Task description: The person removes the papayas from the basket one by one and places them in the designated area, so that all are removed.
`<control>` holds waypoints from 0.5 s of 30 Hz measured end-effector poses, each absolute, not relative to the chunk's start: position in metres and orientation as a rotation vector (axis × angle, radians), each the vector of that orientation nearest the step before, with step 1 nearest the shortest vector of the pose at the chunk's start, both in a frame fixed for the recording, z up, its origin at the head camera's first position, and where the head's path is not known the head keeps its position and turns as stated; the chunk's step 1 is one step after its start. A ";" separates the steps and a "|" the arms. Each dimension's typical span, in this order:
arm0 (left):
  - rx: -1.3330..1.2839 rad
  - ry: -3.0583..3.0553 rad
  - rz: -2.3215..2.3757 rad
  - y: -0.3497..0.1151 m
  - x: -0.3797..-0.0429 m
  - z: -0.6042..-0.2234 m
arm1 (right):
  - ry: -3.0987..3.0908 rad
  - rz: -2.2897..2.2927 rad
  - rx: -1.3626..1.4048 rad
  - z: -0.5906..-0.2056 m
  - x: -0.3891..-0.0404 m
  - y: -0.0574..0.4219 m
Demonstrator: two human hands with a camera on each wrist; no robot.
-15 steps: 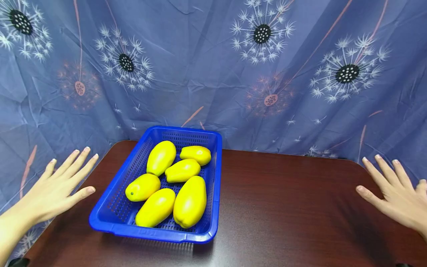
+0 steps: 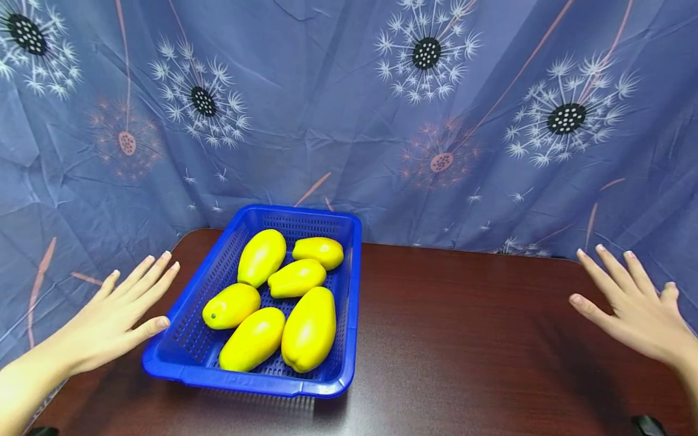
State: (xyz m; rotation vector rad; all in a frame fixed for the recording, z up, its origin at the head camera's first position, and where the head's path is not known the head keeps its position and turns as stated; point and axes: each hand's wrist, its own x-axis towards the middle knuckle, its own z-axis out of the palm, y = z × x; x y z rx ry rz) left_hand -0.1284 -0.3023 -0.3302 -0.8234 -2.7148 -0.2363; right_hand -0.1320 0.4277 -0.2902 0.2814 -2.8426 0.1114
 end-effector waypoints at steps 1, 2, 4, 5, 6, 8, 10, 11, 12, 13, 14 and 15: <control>-0.832 -2.713 -0.238 -0.300 -0.128 -0.331 | -2.843 0.118 0.288 -0.290 -0.133 0.426; -0.839 -2.715 -0.237 -0.299 -0.128 -0.333 | -2.843 0.126 0.292 -0.289 -0.134 0.425; -0.852 -2.716 -0.236 -0.295 -0.127 -0.336 | -2.843 0.143 0.299 -0.288 -0.136 0.422; -0.859 -2.714 -0.236 -0.293 -0.126 -0.337 | -2.843 0.145 0.305 -0.287 -0.137 0.420; -0.865 -2.713 -0.237 -0.291 -0.126 -0.339 | -2.841 0.147 0.309 -0.287 -0.138 0.419; -0.875 -2.709 -0.242 -0.288 -0.124 -0.341 | -2.839 0.158 0.318 -0.287 -0.139 0.416; -0.882 -2.696 -0.243 -0.285 -0.123 -0.344 | -2.837 0.174 0.326 -0.288 -0.141 0.413; -0.882 -2.691 -0.237 -0.285 -0.123 -0.344 | -2.836 0.180 0.328 -0.289 -0.142 0.411; -0.878 -2.688 -0.232 -0.284 -0.122 -0.345 | -2.836 0.194 0.329 -0.290 -0.143 0.409; -0.875 -2.685 -0.225 -0.283 -0.122 -0.345 | -2.836 0.205 0.335 -0.290 -0.144 0.407; -0.870 -2.684 -0.220 -0.282 -0.122 -0.345 | -2.835 0.217 0.340 -0.290 -0.146 0.404; -0.861 -2.689 -0.209 -0.281 -0.121 -0.345 | -2.834 0.226 0.348 -0.291 -0.148 0.401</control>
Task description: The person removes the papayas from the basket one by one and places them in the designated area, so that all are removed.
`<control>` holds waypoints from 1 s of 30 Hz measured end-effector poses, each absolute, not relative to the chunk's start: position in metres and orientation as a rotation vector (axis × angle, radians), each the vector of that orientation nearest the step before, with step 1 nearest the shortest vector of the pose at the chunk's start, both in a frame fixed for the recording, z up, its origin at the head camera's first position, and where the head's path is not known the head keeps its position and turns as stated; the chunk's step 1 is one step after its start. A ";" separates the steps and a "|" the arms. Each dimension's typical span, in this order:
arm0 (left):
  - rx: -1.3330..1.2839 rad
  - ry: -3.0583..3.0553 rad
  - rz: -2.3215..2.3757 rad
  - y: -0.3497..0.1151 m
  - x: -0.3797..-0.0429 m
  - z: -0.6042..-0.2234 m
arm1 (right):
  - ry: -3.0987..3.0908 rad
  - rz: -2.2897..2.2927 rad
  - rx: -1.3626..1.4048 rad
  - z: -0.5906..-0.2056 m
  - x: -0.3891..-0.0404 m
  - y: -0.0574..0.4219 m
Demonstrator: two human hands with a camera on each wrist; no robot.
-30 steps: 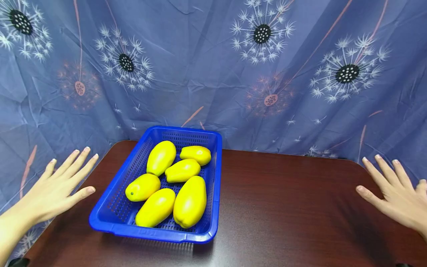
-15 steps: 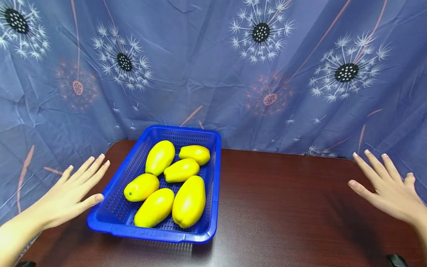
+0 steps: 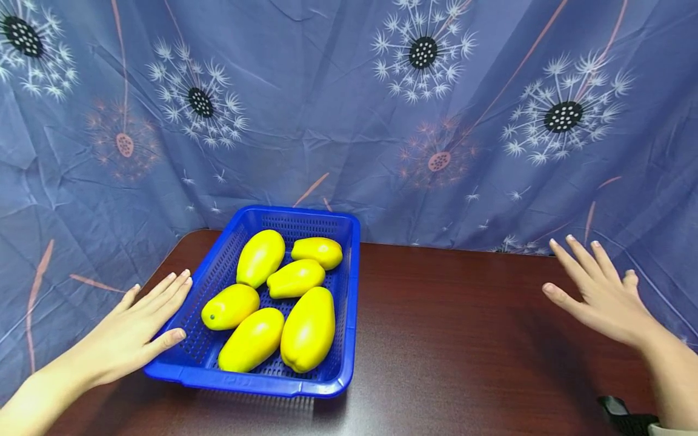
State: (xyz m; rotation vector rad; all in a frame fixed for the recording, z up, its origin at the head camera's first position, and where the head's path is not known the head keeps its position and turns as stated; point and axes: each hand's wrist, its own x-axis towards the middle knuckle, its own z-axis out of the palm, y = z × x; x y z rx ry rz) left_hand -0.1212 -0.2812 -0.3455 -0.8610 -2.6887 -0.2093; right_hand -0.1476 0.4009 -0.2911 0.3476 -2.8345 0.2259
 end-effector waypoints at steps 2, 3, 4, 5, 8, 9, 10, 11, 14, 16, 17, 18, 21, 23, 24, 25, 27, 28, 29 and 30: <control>-0.843 -2.702 -0.189 -0.279 -0.120 -0.345 | -2.836 0.233 0.369 -0.292 -0.152 0.394; -0.837 -2.707 -0.185 -0.278 -0.119 -0.346 | -2.835 0.236 0.384 -0.292 -0.154 0.390; -0.836 -2.708 -0.178 -0.277 -0.118 -0.346 | -2.835 0.238 0.397 -0.292 -0.156 0.387; -0.835 -2.705 -0.174 -0.276 -0.118 -0.346 | -2.836 0.242 0.409 -0.292 -0.158 0.383; -0.842 -2.692 -0.170 -0.273 -0.116 -0.346 | -2.843 0.265 0.442 -0.292 -0.164 0.371; -0.845 -2.687 -0.176 -0.272 -0.116 -0.346 | -2.847 0.274 0.450 -0.292 -0.166 0.367; -0.845 -2.685 -0.182 -0.271 -0.115 -0.346 | -2.853 0.291 0.461 -0.291 -0.168 0.362; -0.842 -2.684 -0.189 -0.271 -0.115 -0.347 | -2.861 0.305 0.474 -0.290 -0.170 0.357; -0.827 -2.687 -0.215 -0.271 -0.114 -0.348 | -2.884 0.363 0.518 -0.287 -0.179 0.341; -0.817 -2.689 -0.233 -0.271 -0.113 -0.348 | -2.888 0.414 0.568 -0.283 -0.185 0.328; -0.813 -2.691 -0.237 -0.272 -0.112 -0.348 | -2.885 0.440 0.592 -0.280 -0.188 0.322; -0.810 -2.693 -0.243 -0.272 -0.112 -0.348 | -2.879 0.467 0.617 -0.278 -0.192 0.316; -0.808 -2.696 -0.248 -0.272 -0.112 -0.348 | -2.850 0.533 0.715 -0.272 -0.203 0.297; -0.809 -2.697 -0.243 -0.272 -0.113 -0.348 | -2.843 0.578 0.765 -0.269 -0.209 0.285; -0.809 -2.698 -0.243 -0.272 -0.113 -0.348 | -2.845 0.598 0.791 -0.268 -0.212 0.279; -0.810 -2.699 -0.242 -0.272 -0.114 -0.348 | -2.849 0.612 0.814 -0.267 -0.214 0.273; -0.810 -2.704 -0.244 -0.271 -0.114 -0.347 | -2.871 0.641 0.845 -0.265 -0.219 0.260; -0.810 -2.709 -0.249 -0.271 -0.114 -0.348 | -2.884 0.650 0.861 -0.264 -0.221 0.254; -0.810 -2.713 -0.252 -0.271 -0.113 -0.348 | -2.895 0.659 0.882 -0.263 -0.222 0.248; -0.809 -2.716 -0.257 -0.270 -0.113 -0.348 | -2.900 0.655 0.905 -0.262 -0.224 0.242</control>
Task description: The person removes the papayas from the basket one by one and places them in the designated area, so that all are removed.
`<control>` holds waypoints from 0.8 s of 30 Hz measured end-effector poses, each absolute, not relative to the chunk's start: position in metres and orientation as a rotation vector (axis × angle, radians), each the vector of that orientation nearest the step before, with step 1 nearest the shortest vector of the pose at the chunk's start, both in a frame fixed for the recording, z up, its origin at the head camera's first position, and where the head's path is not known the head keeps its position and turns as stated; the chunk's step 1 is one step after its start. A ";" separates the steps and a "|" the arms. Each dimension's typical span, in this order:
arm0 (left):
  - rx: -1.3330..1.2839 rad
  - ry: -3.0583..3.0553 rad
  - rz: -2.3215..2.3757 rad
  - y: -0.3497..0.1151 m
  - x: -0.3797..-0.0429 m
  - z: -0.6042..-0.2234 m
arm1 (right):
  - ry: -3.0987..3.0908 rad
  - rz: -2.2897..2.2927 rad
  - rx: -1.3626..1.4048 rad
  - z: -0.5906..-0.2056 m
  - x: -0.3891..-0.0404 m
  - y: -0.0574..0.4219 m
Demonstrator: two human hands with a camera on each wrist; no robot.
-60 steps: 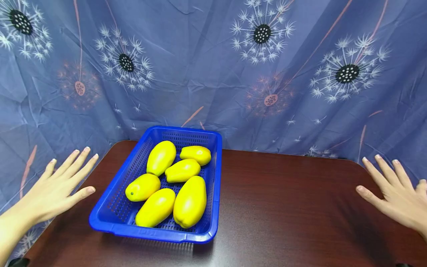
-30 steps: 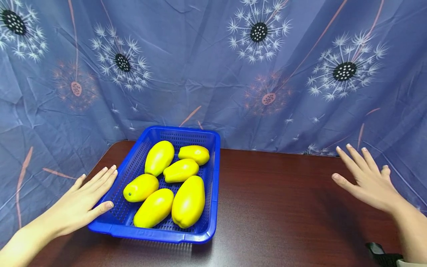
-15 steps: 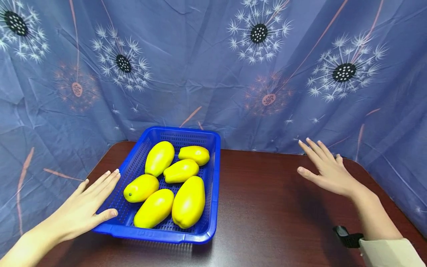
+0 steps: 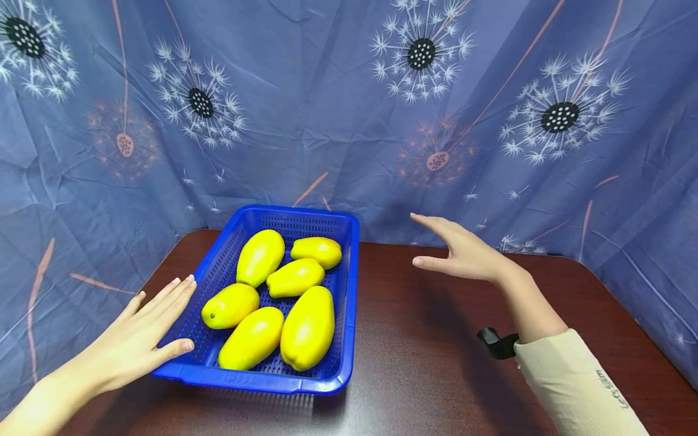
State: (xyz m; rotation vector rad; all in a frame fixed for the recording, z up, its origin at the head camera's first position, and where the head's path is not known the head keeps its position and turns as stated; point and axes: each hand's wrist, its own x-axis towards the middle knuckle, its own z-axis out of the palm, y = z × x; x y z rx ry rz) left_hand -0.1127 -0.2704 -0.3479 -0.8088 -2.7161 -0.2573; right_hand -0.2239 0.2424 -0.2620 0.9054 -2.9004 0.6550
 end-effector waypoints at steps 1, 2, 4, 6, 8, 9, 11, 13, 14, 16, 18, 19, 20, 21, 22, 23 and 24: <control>-0.807 -2.718 -0.261 -0.270 -0.112 -0.348 | -2.903 0.653 0.933 -0.261 -0.226 0.236; -0.805 -2.720 -0.265 -0.270 -0.112 -0.348 | -2.903 0.657 0.964 -0.260 -0.228 0.230; -0.800 -2.722 -0.268 -0.270 -0.111 -0.349 | -2.900 0.665 1.029 -0.258 -0.231 0.218; -0.797 -2.722 -0.268 -0.270 -0.111 -0.348 | -2.898 0.676 1.082 -0.255 -0.235 0.206; -0.793 -2.726 -0.272 -0.270 -0.112 -0.348 | -2.903 0.693 1.128 -0.251 -0.239 0.192; -0.792 -2.728 -0.272 -0.270 -0.112 -0.348 | -2.908 0.700 1.147 -0.250 -0.241 0.185; -0.789 -2.736 -0.275 -0.269 -0.112 -0.347 | -2.912 0.706 1.194 -0.246 -0.245 0.171; -0.784 -2.745 -0.279 -0.269 -0.113 -0.346 | -2.916 0.702 1.247 -0.244 -0.248 0.156; -0.783 -2.748 -0.277 -0.268 -0.113 -0.346 | -2.920 0.693 1.274 -0.244 -0.250 0.149; -0.785 -2.752 -0.273 -0.268 -0.114 -0.346 | -2.927 0.680 1.323 -0.245 -0.252 0.136; -0.791 -2.748 -0.264 -0.268 -0.114 -0.345 | -2.938 0.681 1.362 -0.247 -0.255 0.123; -0.795 -2.746 -0.256 -0.268 -0.114 -0.345 | -2.941 0.685 1.382 -0.249 -0.256 0.117; -0.799 -2.744 -0.245 -0.269 -0.114 -0.345 | -2.940 0.692 1.404 -0.251 -0.257 0.111; -0.802 -2.741 -0.237 -0.269 -0.114 -0.345 | -2.937 0.705 1.425 -0.253 -0.258 0.105; -0.804 -2.738 -0.228 -0.269 -0.114 -0.346 | -2.939 0.720 1.442 -0.254 -0.259 0.098; -0.806 -2.736 -0.225 -0.270 -0.113 -0.346 | -2.939 0.732 1.460 -0.255 -0.260 0.092; -0.808 -2.735 -0.222 -0.270 -0.113 -0.346 | -2.942 0.738 1.476 -0.256 -0.261 0.086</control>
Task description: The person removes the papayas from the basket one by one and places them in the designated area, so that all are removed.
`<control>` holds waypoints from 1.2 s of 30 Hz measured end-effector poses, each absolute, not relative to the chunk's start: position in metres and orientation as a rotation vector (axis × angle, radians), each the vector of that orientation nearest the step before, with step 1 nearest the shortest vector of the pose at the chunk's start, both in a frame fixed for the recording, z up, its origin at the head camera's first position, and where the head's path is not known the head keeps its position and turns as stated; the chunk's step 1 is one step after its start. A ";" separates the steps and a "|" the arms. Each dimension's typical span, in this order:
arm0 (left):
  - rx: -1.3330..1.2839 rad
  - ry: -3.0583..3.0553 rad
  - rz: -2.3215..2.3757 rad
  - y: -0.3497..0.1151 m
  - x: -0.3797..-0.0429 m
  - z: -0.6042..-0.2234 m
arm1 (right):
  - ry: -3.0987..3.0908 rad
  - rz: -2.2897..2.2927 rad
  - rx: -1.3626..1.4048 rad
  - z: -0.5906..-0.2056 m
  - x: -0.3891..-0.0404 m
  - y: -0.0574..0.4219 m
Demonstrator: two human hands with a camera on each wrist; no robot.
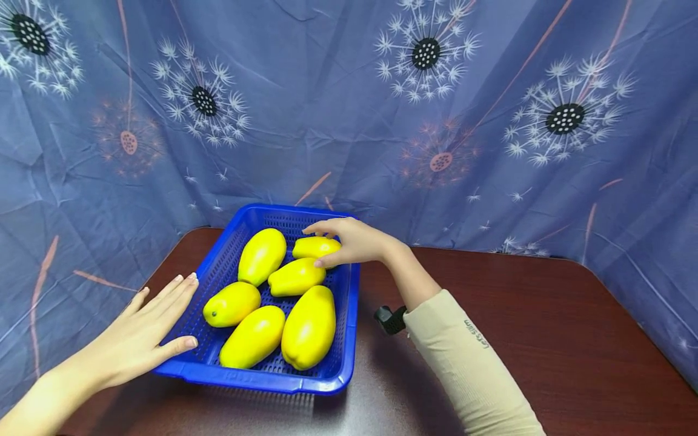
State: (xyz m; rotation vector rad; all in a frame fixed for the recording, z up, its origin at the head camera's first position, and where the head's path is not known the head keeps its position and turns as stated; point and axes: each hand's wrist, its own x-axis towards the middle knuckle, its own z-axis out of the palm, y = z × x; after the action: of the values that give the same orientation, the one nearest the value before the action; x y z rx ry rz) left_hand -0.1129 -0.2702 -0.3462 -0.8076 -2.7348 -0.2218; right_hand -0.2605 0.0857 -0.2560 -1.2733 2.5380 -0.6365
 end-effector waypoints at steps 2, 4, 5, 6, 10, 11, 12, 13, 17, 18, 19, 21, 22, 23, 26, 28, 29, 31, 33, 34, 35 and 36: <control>-0.808 -2.732 -0.220 -0.271 -0.112 -0.347 | 2.510 -0.650 -1.271 -0.256 -0.262 0.074; -0.808 -2.729 -0.226 -0.271 -0.112 -0.347 | 2.487 -0.669 -1.250 -0.255 -0.262 0.062; -0.808 -2.729 -0.229 -0.271 -0.112 -0.347 | 2.476 -0.679 -1.244 -0.253 -0.262 0.057; -0.808 -2.731 -0.230 -0.271 -0.112 -0.347 | 2.465 -0.692 -1.241 -0.252 -0.262 0.053; -0.809 -2.738 -0.239 -0.269 -0.114 -0.346 | 2.432 -0.717 -1.274 -0.251 -0.262 0.037; -0.809 -2.737 -0.240 -0.269 -0.114 -0.345 | 2.421 -0.718 -1.295 -0.252 -0.262 0.033; -0.810 -2.735 -0.242 -0.269 -0.115 -0.345 | 2.409 -0.717 -1.313 -0.254 -0.262 0.029; -0.811 -2.731 -0.241 -0.269 -0.115 -0.345 | 2.396 -0.713 -1.331 -0.256 -0.261 0.025; -0.810 -2.719 -0.244 -0.269 -0.116 -0.346 | 2.339 -0.711 -1.357 -0.267 -0.259 0.009; -0.808 -2.720 -0.246 -0.268 -0.116 -0.346 | 2.333 -0.704 -1.354 -0.269 -0.258 0.005; -0.806 -2.723 -0.248 -0.268 -0.116 -0.346 | 2.326 -0.697 -1.356 -0.271 -0.257 0.002; -0.799 -2.729 -0.252 -0.268 -0.115 -0.346 | 2.305 -0.692 -1.361 -0.274 -0.255 -0.006; -0.796 -2.732 -0.254 -0.268 -0.115 -0.346 | 2.297 -0.689 -1.364 -0.275 -0.254 -0.010; -0.794 -2.734 -0.254 -0.268 -0.115 -0.346 | 2.291 -0.681 -1.367 -0.277 -0.254 -0.013; -0.789 -2.742 -0.254 -0.269 -0.115 -0.347 | 2.265 -0.656 -1.361 -0.280 -0.251 -0.023; -0.786 -2.747 -0.251 -0.269 -0.115 -0.347 | 2.258 -0.633 -1.336 -0.282 -0.249 -0.028; -0.784 -2.751 -0.247 -0.269 -0.115 -0.347 | 2.254 -0.621 -1.328 -0.283 -0.248 -0.031; -0.780 -2.756 -0.237 -0.269 -0.115 -0.348 | 2.233 -0.608 -1.312 -0.286 -0.247 -0.036; -0.777 -2.762 -0.233 -0.269 -0.115 -0.348 | 2.218 -0.613 -1.294 -0.288 -0.245 -0.041; -0.774 -2.766 -0.229 -0.269 -0.115 -0.348 | 2.211 -0.618 -1.282 -0.289 -0.244 -0.043; -0.772 -2.769 -0.228 -0.269 -0.115 -0.348 | 2.203 -0.625 -1.266 -0.290 -0.243 -0.045; -0.771 -2.770 -0.229 -0.269 -0.114 -0.348 | 2.194 -0.632 -1.249 -0.292 -0.243 -0.047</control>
State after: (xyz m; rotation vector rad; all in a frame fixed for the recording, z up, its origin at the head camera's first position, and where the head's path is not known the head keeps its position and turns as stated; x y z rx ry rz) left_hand -0.1141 -0.2690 -0.3483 -0.7705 -2.7703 -0.2292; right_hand -0.2425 -0.0465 -0.2917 -1.2493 2.1944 -0.6318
